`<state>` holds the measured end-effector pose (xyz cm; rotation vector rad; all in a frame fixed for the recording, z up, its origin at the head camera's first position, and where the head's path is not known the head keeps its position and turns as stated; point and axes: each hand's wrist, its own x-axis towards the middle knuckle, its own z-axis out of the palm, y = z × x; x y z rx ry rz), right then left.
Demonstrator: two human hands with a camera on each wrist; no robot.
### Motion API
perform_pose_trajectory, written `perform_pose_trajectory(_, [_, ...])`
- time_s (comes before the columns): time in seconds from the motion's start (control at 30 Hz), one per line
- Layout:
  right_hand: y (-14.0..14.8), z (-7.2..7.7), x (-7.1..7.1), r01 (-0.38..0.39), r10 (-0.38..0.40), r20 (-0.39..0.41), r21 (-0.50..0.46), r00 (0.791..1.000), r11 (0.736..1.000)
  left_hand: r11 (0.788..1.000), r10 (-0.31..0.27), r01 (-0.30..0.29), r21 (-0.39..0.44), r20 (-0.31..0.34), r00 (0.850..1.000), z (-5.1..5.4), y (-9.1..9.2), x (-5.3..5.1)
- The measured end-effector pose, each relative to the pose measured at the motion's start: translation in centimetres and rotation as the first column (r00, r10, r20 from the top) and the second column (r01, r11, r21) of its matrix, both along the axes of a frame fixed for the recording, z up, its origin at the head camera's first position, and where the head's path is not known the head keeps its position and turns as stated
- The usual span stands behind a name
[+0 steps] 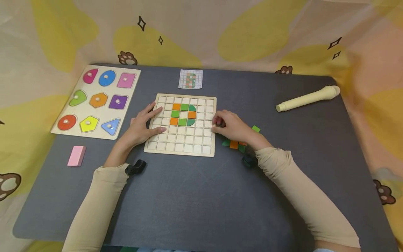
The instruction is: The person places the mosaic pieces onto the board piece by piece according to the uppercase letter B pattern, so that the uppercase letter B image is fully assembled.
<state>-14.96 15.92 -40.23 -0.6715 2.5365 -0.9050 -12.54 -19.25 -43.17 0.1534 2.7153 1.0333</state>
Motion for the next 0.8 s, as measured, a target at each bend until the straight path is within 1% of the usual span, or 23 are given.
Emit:
perform_pose_trajectory(0.2, [3.0,0.7,0.3,-0.033,0.032,0.036,0.036,0.999,0.999,1.0,-0.007,0.007,0.002,-0.004,1.0,0.0,0.0,0.0])
perform_pose_trajectory(0.3, [3.9,1.0,0.4,-0.033,0.031,0.061,0.044,0.998,0.998,1.0,-0.011,0.011,0.003,-0.005,1.0,0.0,0.0,0.1])
perform_pose_trajectory(0.5, [5.1,1.0,0.7,0.013,-0.017,0.061,0.055,0.998,0.998,1.0,-0.015,0.015,-0.002,-0.001,1.0,0.0,0.0,0.0])
perform_pose_trajectory(0.8, [5.0,0.9,0.7,0.075,-0.079,0.057,0.057,0.995,0.996,1.0,-0.014,0.015,-0.005,0.008,1.0,0.0,-0.1,0.0])
